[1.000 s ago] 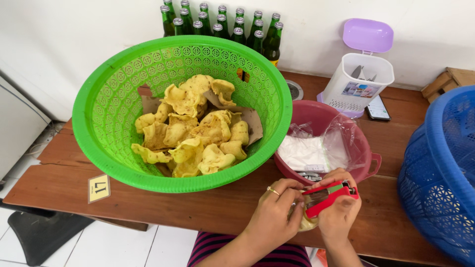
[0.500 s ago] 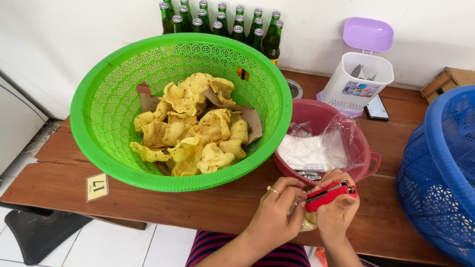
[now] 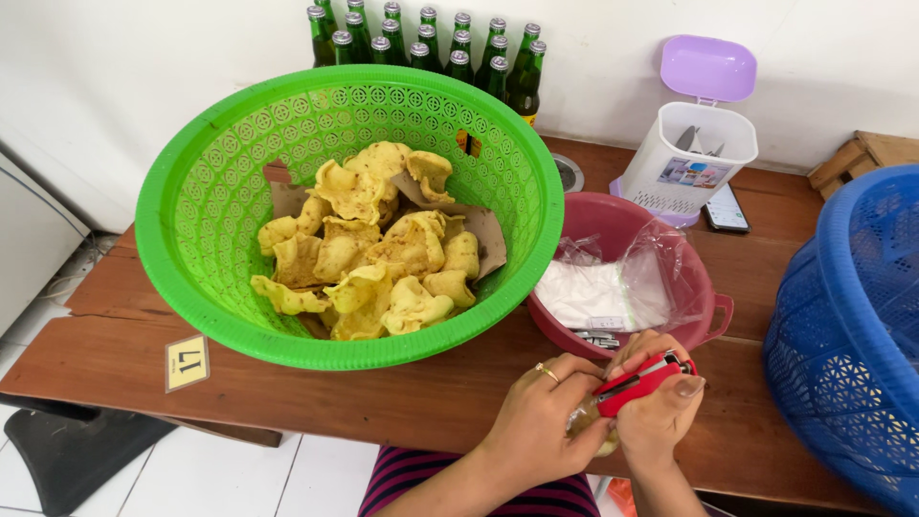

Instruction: The person places fried snack pieces into small plastic bags, folds the bag tops, and seals them with a handheld stapler. The sealed bags are then placed into a blue basket.

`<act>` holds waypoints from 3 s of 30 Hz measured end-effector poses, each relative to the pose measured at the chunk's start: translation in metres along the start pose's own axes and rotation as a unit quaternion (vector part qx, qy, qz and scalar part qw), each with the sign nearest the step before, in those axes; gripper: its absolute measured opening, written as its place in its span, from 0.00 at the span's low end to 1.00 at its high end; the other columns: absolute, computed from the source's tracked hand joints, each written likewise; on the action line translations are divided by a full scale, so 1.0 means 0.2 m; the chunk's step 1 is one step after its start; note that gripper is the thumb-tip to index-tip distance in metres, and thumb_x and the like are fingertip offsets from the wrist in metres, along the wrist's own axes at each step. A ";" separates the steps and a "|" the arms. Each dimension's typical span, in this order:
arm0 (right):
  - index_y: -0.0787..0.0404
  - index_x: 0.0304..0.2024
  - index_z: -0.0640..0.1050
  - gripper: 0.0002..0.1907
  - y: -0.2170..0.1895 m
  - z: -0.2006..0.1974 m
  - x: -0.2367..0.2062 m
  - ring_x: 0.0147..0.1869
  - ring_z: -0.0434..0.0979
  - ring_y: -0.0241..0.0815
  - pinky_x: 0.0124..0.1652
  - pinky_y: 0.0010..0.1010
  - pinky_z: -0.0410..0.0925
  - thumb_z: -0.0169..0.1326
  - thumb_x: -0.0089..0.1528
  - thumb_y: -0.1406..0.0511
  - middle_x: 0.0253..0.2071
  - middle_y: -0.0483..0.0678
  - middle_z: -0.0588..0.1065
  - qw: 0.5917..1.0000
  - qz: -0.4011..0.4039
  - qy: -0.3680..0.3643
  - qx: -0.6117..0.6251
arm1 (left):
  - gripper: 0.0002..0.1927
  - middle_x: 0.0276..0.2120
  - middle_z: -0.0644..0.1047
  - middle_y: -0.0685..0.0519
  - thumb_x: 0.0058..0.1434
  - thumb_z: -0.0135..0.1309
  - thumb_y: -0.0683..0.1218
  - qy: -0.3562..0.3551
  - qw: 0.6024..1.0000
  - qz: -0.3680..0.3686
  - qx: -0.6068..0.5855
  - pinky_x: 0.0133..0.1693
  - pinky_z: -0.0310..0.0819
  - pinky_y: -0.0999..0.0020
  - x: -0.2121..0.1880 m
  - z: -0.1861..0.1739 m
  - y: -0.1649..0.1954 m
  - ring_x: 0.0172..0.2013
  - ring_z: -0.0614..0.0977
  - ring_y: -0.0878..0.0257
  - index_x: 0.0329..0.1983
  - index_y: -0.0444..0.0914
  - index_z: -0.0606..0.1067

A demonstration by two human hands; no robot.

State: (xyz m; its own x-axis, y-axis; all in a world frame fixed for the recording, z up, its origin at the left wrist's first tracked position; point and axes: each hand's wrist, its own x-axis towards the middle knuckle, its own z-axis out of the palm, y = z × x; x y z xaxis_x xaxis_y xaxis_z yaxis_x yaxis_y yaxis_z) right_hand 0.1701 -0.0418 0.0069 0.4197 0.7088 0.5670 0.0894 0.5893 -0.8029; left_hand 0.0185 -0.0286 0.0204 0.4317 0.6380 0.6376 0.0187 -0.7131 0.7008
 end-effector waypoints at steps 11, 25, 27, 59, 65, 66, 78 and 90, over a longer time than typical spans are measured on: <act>0.65 0.29 0.64 0.40 0.01 0.01 0.02 0.27 0.64 0.38 0.29 0.29 0.61 0.42 0.68 0.35 0.24 0.48 0.63 1.000 0.000 -0.006 0.021 | 0.14 0.43 0.76 0.46 0.54 0.62 0.42 0.026 0.998 0.058 0.017 0.54 0.74 0.54 0.00 0.02 -0.03 0.46 0.79 0.48 0.42 0.33 0.75; 0.69 0.34 0.70 0.44 0.13 -0.37 -0.01 0.35 0.72 0.52 0.43 0.47 0.70 0.32 0.71 0.34 0.32 0.57 0.69 0.974 -0.041 0.079 0.206 | 0.15 0.51 0.80 0.45 0.58 0.67 0.43 0.018 0.992 -0.061 -0.108 0.53 0.79 0.63 -0.02 0.00 -0.08 0.51 0.84 0.53 0.45 0.33 0.78; 0.69 0.34 0.71 0.45 0.16 -0.46 -0.04 0.35 0.71 0.53 0.42 0.45 0.69 0.31 0.70 0.33 0.31 0.57 0.69 0.973 -0.076 0.079 0.201 | 0.12 0.52 0.80 0.45 0.57 0.67 0.41 0.026 0.991 -0.056 -0.118 0.52 0.80 0.64 -0.02 0.01 -0.10 0.51 0.85 0.54 0.42 0.34 0.78; 0.66 0.32 0.74 0.31 0.79 -0.55 -0.44 0.34 0.72 0.38 0.37 0.29 0.65 0.38 0.69 0.46 0.29 0.49 0.72 0.987 0.098 0.095 -0.087 | 0.08 0.51 0.75 0.53 0.61 0.63 0.40 -0.018 0.916 0.395 -0.066 0.57 0.76 0.62 1.07 0.89 0.05 0.55 0.78 0.56 0.43 0.41 0.78; 0.65 0.32 0.75 0.30 0.65 -0.58 -0.42 0.35 0.71 0.37 0.37 0.28 0.65 0.37 0.70 0.47 0.29 0.47 0.72 0.987 0.079 0.087 -0.111 | 0.07 0.52 0.75 0.53 0.59 0.62 0.43 -0.105 0.928 0.354 -0.052 0.56 0.74 0.59 1.03 0.89 -0.02 0.51 0.78 0.56 0.39 0.41 0.78; 0.65 0.32 0.75 0.30 0.63 -0.59 -0.40 0.35 0.71 0.37 0.37 0.28 0.65 0.38 0.71 0.47 0.30 0.47 0.72 0.988 0.075 0.080 -0.110 | 0.08 0.52 0.75 0.52 0.58 0.62 0.44 -0.115 0.929 0.349 -0.047 0.57 0.74 0.58 1.02 0.86 -0.03 0.51 0.77 0.55 0.41 0.40 0.79; 0.61 0.43 0.79 0.33 0.35 -0.43 -0.12 0.42 0.80 0.57 0.40 0.45 0.72 0.68 0.44 0.46 0.36 0.52 0.79 0.819 0.015 -0.189 -0.542 | 0.07 0.50 0.79 0.54 0.64 0.61 0.43 0.017 0.994 0.088 0.063 0.44 0.78 0.66 0.61 -0.31 0.32 0.45 0.84 0.57 0.44 0.39 0.79; 0.54 0.35 0.84 0.35 0.56 -0.56 -0.08 0.50 0.81 0.51 0.50 0.46 0.73 0.70 0.37 0.39 0.41 0.52 0.81 0.725 -0.072 -0.217 -0.650 | 0.07 0.41 0.82 0.49 0.59 0.62 0.43 0.070 0.960 -0.085 0.257 0.43 0.78 0.62 0.40 -0.97 0.33 0.41 0.85 0.53 0.38 0.36 0.80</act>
State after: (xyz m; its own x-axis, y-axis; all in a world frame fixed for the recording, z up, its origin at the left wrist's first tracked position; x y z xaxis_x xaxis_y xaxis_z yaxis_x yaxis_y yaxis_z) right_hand 0.2743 -0.0300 -0.1124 0.0222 0.8978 0.4398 0.9979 0.0070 -0.0646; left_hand -0.1216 0.0312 0.1793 0.2581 0.7653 0.5897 0.5364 -0.6212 0.5713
